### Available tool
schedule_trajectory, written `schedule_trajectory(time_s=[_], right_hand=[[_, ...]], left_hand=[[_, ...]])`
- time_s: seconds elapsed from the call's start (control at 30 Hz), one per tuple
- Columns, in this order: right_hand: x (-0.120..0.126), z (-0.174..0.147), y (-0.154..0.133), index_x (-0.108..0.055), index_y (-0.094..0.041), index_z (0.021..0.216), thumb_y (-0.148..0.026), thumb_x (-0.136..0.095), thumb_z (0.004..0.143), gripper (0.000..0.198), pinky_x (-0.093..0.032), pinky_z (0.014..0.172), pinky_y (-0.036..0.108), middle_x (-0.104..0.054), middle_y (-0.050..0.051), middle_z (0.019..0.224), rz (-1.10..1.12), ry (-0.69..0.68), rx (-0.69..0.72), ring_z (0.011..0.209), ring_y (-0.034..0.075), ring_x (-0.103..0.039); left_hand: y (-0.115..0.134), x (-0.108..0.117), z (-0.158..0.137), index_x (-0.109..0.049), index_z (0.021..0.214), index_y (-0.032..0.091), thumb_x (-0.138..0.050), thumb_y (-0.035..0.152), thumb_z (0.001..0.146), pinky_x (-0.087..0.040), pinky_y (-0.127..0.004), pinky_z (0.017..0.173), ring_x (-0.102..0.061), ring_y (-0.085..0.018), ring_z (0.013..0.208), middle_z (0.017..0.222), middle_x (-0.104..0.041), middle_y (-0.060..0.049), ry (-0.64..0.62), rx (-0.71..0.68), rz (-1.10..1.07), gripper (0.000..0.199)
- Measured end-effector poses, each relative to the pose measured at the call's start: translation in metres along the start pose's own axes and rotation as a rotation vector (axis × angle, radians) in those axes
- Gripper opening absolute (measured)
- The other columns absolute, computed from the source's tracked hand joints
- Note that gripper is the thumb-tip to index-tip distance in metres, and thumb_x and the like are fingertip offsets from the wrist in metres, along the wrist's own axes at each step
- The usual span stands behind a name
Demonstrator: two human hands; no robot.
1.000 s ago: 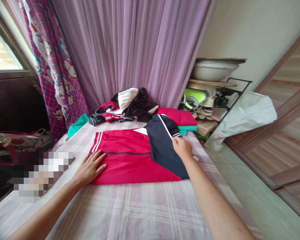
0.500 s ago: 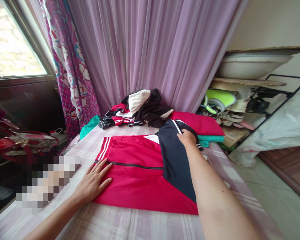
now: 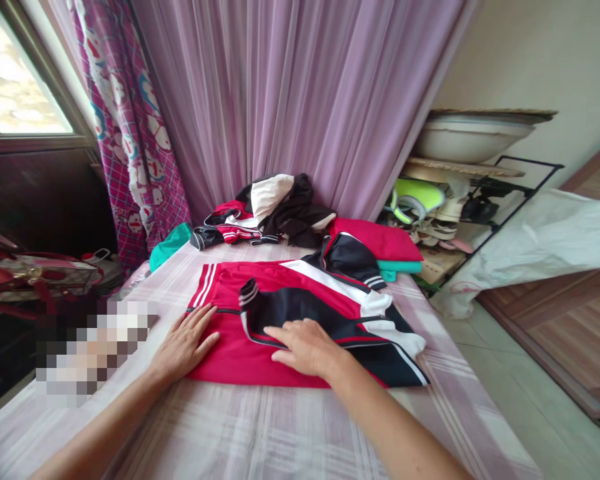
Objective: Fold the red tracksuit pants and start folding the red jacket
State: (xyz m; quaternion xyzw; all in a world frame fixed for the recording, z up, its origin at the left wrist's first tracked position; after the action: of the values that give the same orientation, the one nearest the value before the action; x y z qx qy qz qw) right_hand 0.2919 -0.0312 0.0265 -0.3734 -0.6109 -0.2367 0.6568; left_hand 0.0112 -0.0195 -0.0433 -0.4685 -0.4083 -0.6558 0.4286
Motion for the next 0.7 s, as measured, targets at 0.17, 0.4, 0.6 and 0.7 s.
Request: schedule_trajectory(time_s=[0.17, 0.4, 0.6, 0.7], right_hand=[[-0.021, -0.067, 0.029, -0.068, -0.025, 0.122, -0.031, -0.047, 0.096, 0.034, -0.05, 0.09, 0.036, -0.072, 0.008, 0.114, -0.012, 0.271, -0.19, 0.102, 0.022, -0.066], [-0.026, -0.151, 0.105, -0.069, -0.026, 0.122, -0.012, -0.05, 0.072, 0.056, -0.046, 0.102, 0.048, -0.064, 0.007, 0.133, -0.122, 0.317, -0.396, 0.123, 0.028, -0.057], [-0.034, -0.171, 0.135, -0.074, -0.026, 0.115, -0.014, -0.045, 0.081, 0.045, -0.053, 0.09, 0.041, -0.071, 0.007, 0.12, -0.143, 0.435, -0.482, 0.108, 0.025, -0.065], [-0.033, -0.176, 0.147, -0.076, -0.028, 0.108, -0.015, -0.046, 0.082, 0.042, -0.055, 0.08, 0.035, -0.074, 0.005, 0.11, -0.142, 0.513, -0.528, 0.096, 0.023, -0.068]], left_hand=[[-0.005, -0.003, 0.002, -0.041, 0.149, 0.021, -0.035, 0.058, 0.096, -0.028, -0.045, 0.118, -0.044, -0.024, 0.14, 0.151, -0.049, -0.01, 0.01, 0.044, -0.065, 0.065], [-0.001, 0.016, 0.017, -0.047, 0.145, 0.031, -0.045, 0.043, 0.092, -0.032, -0.048, 0.113, -0.053, -0.025, 0.131, 0.141, -0.06, -0.007, -0.093, 0.057, -0.143, 0.054], [0.011, 0.041, 0.039, -0.072, 0.116, 0.032, -0.051, 0.045, 0.087, -0.043, -0.044, 0.102, -0.066, -0.027, 0.109, 0.114, -0.075, -0.004, -0.103, 0.191, -0.199, 0.038], [0.011, 0.055, 0.04, -0.075, 0.108, 0.027, -0.052, 0.047, 0.083, -0.051, -0.031, 0.081, -0.07, -0.023, 0.09, 0.098, -0.078, -0.003, -0.019, 0.287, -0.366, 0.039]])
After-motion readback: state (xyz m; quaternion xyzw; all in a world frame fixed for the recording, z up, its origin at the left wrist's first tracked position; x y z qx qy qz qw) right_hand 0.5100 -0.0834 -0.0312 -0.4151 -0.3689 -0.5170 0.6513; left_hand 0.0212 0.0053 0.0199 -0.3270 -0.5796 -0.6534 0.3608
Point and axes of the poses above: each hand's wrist, its own z-axis towards the middle knuckle, its own x-axis out of the back of the hand, y = z × x, the point moved 4 cm from there along z, towards the middle knuckle
